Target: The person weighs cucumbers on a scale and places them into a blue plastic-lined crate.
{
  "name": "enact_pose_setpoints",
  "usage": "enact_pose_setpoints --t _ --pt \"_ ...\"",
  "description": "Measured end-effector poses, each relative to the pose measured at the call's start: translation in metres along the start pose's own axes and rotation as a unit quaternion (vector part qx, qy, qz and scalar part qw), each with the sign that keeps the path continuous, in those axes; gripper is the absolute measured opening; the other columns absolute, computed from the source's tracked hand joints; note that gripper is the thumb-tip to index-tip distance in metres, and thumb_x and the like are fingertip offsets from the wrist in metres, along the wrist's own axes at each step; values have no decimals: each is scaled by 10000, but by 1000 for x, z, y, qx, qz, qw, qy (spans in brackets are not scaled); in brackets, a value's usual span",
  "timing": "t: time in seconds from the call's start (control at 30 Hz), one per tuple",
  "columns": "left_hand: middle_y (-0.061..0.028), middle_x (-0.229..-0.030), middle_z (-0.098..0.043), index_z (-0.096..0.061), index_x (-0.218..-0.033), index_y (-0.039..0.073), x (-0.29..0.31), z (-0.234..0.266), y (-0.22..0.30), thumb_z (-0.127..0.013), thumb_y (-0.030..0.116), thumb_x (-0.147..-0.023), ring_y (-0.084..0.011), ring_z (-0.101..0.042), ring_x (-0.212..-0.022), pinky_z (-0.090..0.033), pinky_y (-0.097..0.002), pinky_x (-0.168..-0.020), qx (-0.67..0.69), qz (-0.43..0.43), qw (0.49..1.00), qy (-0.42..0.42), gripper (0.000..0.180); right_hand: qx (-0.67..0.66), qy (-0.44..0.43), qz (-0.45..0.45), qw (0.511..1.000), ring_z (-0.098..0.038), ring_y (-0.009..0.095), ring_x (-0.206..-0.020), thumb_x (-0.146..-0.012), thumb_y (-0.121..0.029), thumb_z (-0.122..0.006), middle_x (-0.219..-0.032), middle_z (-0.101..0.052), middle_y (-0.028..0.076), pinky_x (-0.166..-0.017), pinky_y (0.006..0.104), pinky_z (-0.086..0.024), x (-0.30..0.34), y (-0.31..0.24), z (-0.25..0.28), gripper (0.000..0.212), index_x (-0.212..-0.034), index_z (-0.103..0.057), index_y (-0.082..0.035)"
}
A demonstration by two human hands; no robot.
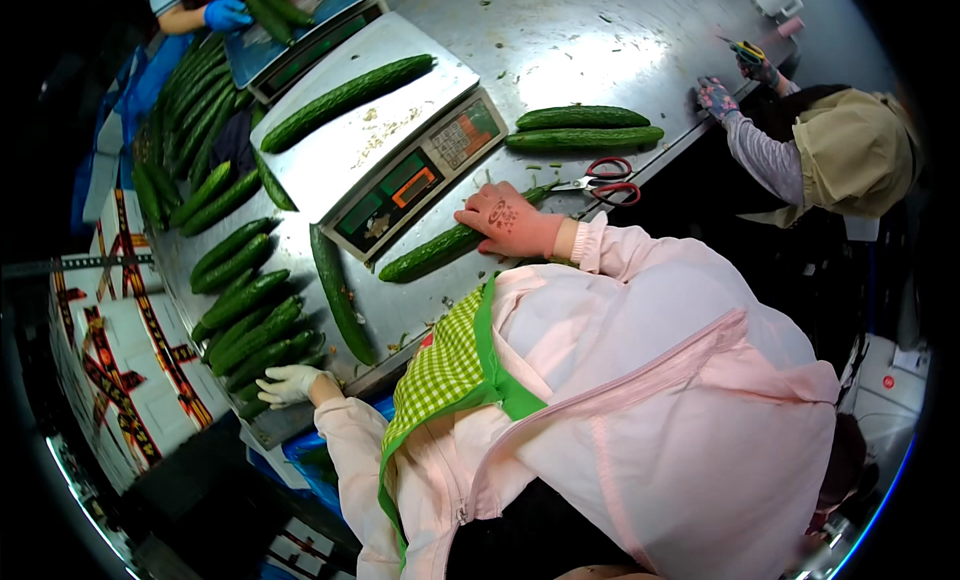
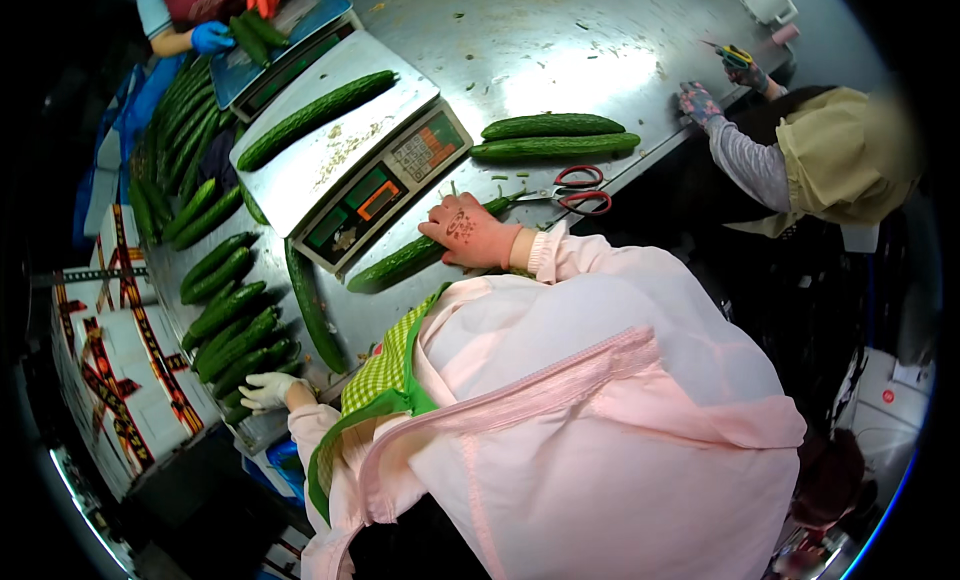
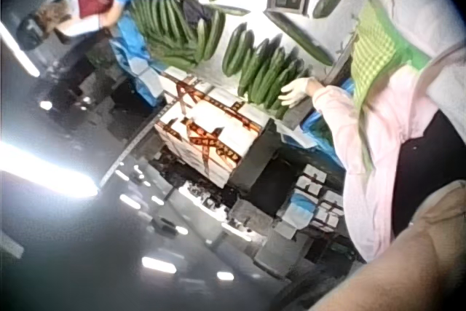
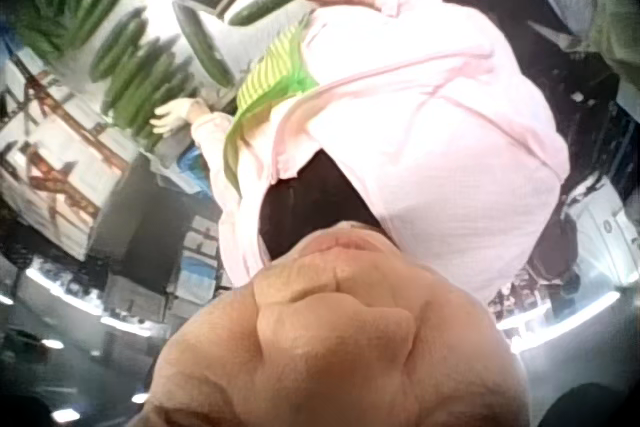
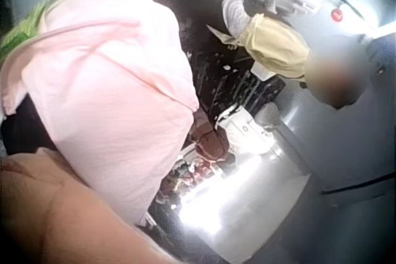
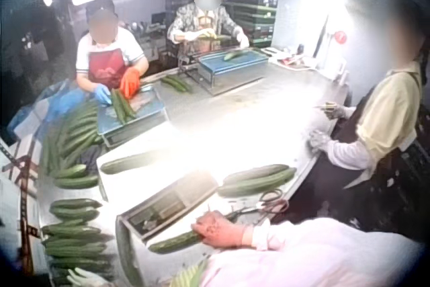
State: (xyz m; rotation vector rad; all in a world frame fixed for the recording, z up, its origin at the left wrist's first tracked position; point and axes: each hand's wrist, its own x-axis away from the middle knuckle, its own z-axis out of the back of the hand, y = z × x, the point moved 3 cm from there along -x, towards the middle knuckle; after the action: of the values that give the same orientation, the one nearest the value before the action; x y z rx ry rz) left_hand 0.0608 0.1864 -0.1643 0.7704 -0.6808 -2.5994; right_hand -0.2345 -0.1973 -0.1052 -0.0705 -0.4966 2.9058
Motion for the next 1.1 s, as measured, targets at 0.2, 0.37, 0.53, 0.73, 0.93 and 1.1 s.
enact_pose_setpoints --t 0.2,0.37,0.53,0.73,0.93,1.1 --pt "-210 -1460 -389 -556 -1294 71 1 -2 3 -457 373 -991 -487 -284 -1358 -242 -552 -1136 32 -20 999 4 439 -53 32 87 994 -528 282 -1011 -697 -222 -775 -1047 -581 61 -854 436 -386 6 -1 33 513 -1166 -588 -131" --pt "-189 -1487 -355 -539 -1316 76 2 3 6 -472 362 -987 -473 -251 -1376 -272 -559 -1110 34 -3 999 -9 441 4 155 113 981 -536 269 -996 -681 -201 -792 -1044 -594 42 -858 432 -395 -36 -9 101 515 -1156 -600 -149" --pt "-187 -1477 -368 -539 -1318 71 11 8 20 -483 349 -985 -464 -258 -1375 -296 -548 -1102 33 22 999 -27 438 66 229 85 967 -542 262 -998 -695 -183 -784 -1057 -592 41 -853 429 -407 -112 16 117 514 -1176 -606 -150" --pt "-203 -1463 -382 -538 -1316 75 10 11 19 -505 319 -983 -465 -256 -1378 -309 -552 -1100 33 2 999 -6 414 58 203 110 971 -542 277 -1036 -717 -185 -775 -1082 -587 67 -888 430 -405 -160 18 109 499 -1183 -602 -137" --pt "-251 -1471 -346 -487 -1358 70 10 -1 13 -544 323 -961 -504 -274 -1357 -286 -574 -1100 61 -27 998 12 473 -68 128 221 964 -523 301 -1007 -737 -229 -763 -1049 -572 101 -875 428 -402 -85 -32 107 522 -1210 -571 -122" --pt "-242 -1495 -318 -458 -1385 92 8 14 2 -574 330 -937 -480 -264 -1375 -285 -568 -1096 110 21 993 25 520 -114 -34 200 973 -522 312 -962 -724 -244 -771 -1011 -568 104 -871 419 -413 -36 -39 44 522 -1194 -586 -109"
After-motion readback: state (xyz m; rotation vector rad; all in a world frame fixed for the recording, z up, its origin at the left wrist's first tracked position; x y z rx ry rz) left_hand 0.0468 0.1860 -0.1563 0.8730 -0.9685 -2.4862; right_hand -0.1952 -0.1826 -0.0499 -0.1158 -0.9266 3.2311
